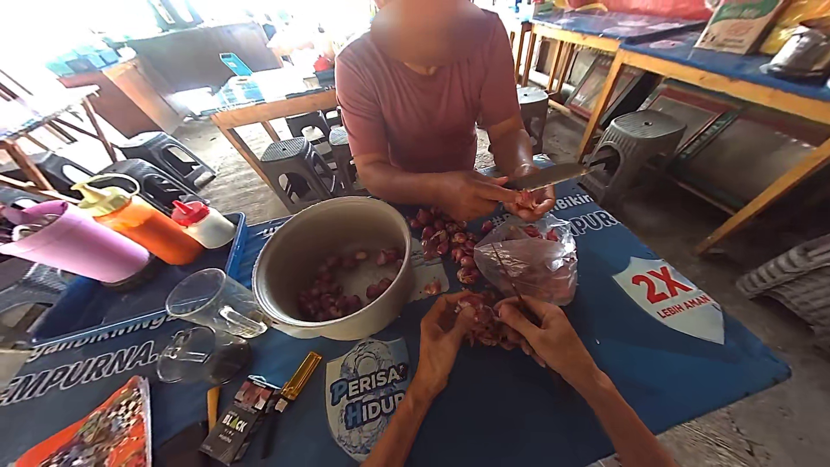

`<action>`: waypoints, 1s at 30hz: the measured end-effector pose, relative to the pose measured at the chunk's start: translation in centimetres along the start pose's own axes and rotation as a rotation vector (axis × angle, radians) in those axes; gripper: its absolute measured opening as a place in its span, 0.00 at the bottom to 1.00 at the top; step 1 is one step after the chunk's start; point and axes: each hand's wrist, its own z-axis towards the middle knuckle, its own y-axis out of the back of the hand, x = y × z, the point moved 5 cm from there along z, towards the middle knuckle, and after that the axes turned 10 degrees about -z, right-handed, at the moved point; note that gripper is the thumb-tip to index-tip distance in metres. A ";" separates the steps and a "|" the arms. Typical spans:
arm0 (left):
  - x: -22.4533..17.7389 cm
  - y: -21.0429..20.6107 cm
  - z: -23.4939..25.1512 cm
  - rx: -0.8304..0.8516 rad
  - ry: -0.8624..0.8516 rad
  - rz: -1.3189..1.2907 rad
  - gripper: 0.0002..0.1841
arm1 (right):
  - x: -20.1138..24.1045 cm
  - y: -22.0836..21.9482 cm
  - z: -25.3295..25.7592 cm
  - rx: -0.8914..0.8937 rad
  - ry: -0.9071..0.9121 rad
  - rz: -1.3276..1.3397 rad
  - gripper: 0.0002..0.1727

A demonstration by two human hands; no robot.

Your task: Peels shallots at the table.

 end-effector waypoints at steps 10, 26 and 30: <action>0.5 0.1 0.0 -0.108 0.048 -0.107 0.20 | 0.3 -0.1 0.1 -0.152 0.037 -0.174 0.17; 1.0 -0.3 -0.2 -0.032 0.123 -0.042 0.14 | 1.0 -0.8 0.8 -0.124 0.085 -0.173 0.09; 0.8 0.4 0.1 -0.114 0.112 -0.110 0.17 | 0.9 -0.9 0.1 -0.039 0.039 -0.165 0.18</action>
